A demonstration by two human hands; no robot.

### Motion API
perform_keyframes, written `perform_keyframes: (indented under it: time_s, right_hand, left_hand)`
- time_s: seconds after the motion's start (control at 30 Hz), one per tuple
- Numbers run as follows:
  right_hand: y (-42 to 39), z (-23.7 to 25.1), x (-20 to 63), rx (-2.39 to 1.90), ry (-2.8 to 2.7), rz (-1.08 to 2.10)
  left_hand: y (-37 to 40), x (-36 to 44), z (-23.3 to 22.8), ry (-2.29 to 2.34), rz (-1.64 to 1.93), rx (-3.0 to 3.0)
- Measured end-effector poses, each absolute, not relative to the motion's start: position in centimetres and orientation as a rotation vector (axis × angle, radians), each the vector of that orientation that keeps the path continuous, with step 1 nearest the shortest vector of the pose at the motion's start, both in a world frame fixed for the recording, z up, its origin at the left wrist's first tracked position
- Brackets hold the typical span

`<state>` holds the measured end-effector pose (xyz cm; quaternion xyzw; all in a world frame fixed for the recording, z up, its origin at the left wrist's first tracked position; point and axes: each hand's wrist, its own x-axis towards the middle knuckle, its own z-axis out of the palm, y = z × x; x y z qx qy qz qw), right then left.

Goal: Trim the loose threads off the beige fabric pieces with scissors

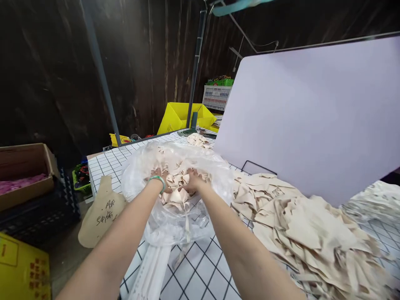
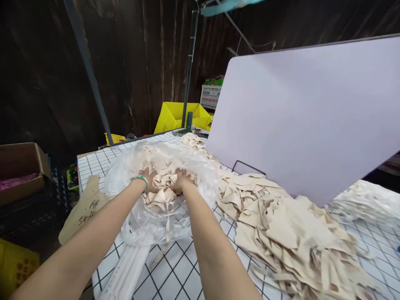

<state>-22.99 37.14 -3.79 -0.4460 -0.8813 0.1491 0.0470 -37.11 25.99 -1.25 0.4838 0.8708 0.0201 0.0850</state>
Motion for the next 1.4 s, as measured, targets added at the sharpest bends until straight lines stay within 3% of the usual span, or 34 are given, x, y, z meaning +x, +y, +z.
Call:
perform_keyframes:
  time_s: [0.17, 0.37, 0.53, 0.63, 0.7, 0.8, 0.83, 0.9, 1.03, 1.17, 1.4]
  right_hand:
    - [34.9, -3.9, -25.0, -1.215, -2.691, 0.599]
    - [31.5, 4.6, -23.4, -0.978, -2.478, 0.706]
    - [30.2, 15.7, -21.8, -0.746, -2.172, 0.729]
    - [27.7, 19.0, -19.3, -0.457, -1.872, 0.908]
    - [24.8, 18.4, -16.5, -0.371, -1.759, 1.029]
    - [18.9, 12.8, -11.1, -0.474, -1.695, 1.152]
    - [16.8, 10.1, -9.2, -0.577, -1.707, 1.195]
    - [12.8, 4.5, -5.4, -0.961, -1.855, 1.242]
    - [7.9, -2.6, 1.1, -1.227, -1.982, 1.172]
    - [6.2, -2.5, 5.5, -1.410, -2.143, 0.986]
    - [3.0, -2.0, 7.7, -1.408, -2.236, 1.112]
  left_hand:
    - [26.7, -35.0, -1.5, 2.589, 0.067, 1.559]
    - [23.6, -34.9, 7.1, 2.656, 0.281, 1.724]
    - [20.3, -33.4, 16.2, 2.812, 0.870, 1.877]
    - [17.9, -31.0, 18.5, 2.562, 1.398, 1.994]
    - [15.7, -28.7, 17.7, 2.272, 1.596, 2.045]
    - [11.8, -24.3, 12.8, 1.969, 1.623, 2.039]
    - [10.5, -22.8, 10.6, 1.946, 1.501, 2.023]
    - [7.9, -20.2, 6.0, 2.039, 0.931, 2.011]
    - [4.6, -18.3, 0.0, 2.038, 0.564, 1.979]
    - [2.5, -17.9, 0.1, 2.074, 0.539, 2.001]
    - [-0.8, -12.4, -1.9, 1.966, 0.634, 2.263]
